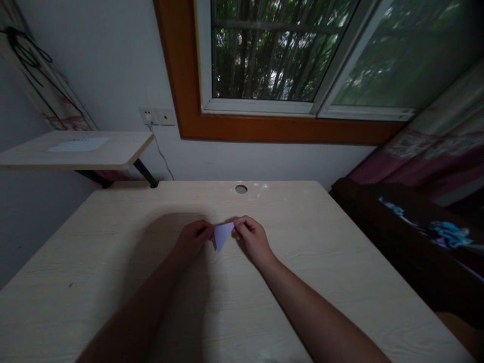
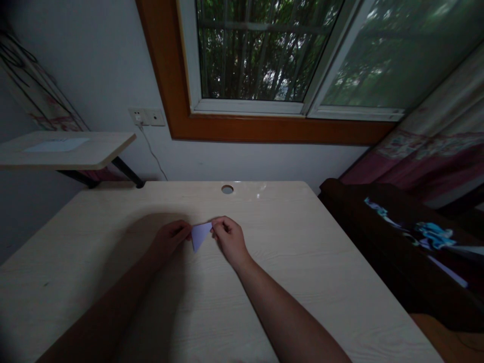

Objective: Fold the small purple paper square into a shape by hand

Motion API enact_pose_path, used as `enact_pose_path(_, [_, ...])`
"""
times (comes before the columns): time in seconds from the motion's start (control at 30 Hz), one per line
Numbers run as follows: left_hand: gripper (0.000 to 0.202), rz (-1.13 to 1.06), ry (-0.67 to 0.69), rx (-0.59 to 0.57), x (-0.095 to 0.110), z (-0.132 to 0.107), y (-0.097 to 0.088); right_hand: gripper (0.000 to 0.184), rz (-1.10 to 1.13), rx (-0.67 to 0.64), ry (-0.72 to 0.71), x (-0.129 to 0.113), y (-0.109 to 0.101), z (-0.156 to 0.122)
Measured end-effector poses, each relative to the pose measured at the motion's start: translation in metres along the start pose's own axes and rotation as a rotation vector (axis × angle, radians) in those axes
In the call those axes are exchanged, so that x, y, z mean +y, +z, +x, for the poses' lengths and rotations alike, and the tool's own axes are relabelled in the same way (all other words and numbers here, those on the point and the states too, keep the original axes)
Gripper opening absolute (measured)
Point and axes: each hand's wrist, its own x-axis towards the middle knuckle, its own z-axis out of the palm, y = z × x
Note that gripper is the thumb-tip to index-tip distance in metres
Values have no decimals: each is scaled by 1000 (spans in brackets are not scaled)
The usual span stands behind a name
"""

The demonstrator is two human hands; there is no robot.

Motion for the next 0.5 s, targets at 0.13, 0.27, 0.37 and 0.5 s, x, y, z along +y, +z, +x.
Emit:
enact_pose_path(0.13, [26, -17, 5, -19, 0, 0, 0, 15, -5, 6, -1, -2, 1, 0])
enact_pose_path(0.27, [24, -77, 2, -36, -5, 1, 1, 17, -5, 3, -15, -1, 0, 0])
enact_pose_path(0.37, [25, -96, 4, -51, -10, 2, 1, 17, -4, 7, -21, 1, -1, 1])
enact_pose_path(0.5, [25, -47, -15, -48, -12, 2, 1, 17, -5, 11, -15, 1, -1, 1])
